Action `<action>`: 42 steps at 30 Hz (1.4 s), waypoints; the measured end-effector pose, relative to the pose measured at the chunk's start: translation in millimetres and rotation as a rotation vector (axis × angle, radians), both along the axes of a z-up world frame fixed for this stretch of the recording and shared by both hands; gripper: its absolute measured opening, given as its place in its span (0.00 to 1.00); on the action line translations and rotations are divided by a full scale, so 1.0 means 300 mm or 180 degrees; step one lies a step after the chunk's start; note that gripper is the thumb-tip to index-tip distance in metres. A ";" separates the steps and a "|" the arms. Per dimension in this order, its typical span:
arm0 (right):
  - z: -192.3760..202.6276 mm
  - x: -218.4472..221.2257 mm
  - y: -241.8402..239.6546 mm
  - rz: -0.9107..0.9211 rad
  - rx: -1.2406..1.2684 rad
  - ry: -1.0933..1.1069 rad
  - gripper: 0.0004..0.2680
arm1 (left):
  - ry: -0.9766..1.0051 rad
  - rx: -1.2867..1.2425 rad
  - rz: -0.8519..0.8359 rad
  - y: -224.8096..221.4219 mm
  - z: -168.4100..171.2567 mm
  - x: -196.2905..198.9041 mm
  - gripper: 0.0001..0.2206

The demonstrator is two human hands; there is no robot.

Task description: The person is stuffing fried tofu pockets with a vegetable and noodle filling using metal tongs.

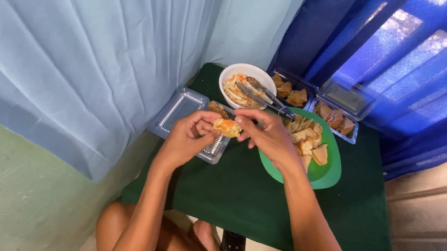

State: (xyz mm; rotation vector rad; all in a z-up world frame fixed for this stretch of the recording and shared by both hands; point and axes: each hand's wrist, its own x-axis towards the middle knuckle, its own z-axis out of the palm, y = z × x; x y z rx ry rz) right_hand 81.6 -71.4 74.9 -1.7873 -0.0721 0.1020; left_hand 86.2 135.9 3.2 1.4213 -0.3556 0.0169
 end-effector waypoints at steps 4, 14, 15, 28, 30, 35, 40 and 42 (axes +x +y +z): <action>-0.014 -0.017 -0.010 -0.0062 0.0472 0.0323 0.15 | 0.0058 -0.0240 -0.0068 -0.062 0.000 0.008 0.21; -0.060 -0.001 -0.098 -0.0387 0.0804 0.0154 0.15 | -0.0866 0.1045 0.0558 -0.013 0.090 -0.077 0.21; -0.057 -0.001 -0.111 -0.0514 0.0756 0.0081 0.14 | -0.1243 0.1443 0.0807 0.017 0.089 -0.093 0.18; -0.103 0.027 -0.154 -0.0738 0.1011 -0.0041 0.14 | -0.1326 0.2573 0.1003 0.038 0.006 -0.192 0.09; -0.114 0.032 -0.163 -0.0767 0.1019 -0.0022 0.14 | -0.1268 0.2596 0.0997 0.040 0.005 -0.191 0.10; -0.118 0.036 -0.179 -0.0794 0.1067 0.0002 0.14 | -0.1329 0.2523 0.1101 0.049 0.032 -0.202 0.13; -0.101 0.037 -0.186 -0.0866 0.1175 0.0031 0.14 | -0.1754 0.1995 0.1479 -0.097 0.073 -0.236 0.22; -0.087 0.040 -0.194 -0.0780 0.1211 0.0078 0.14 | -0.1596 0.0979 0.1043 -0.224 0.127 -0.237 0.20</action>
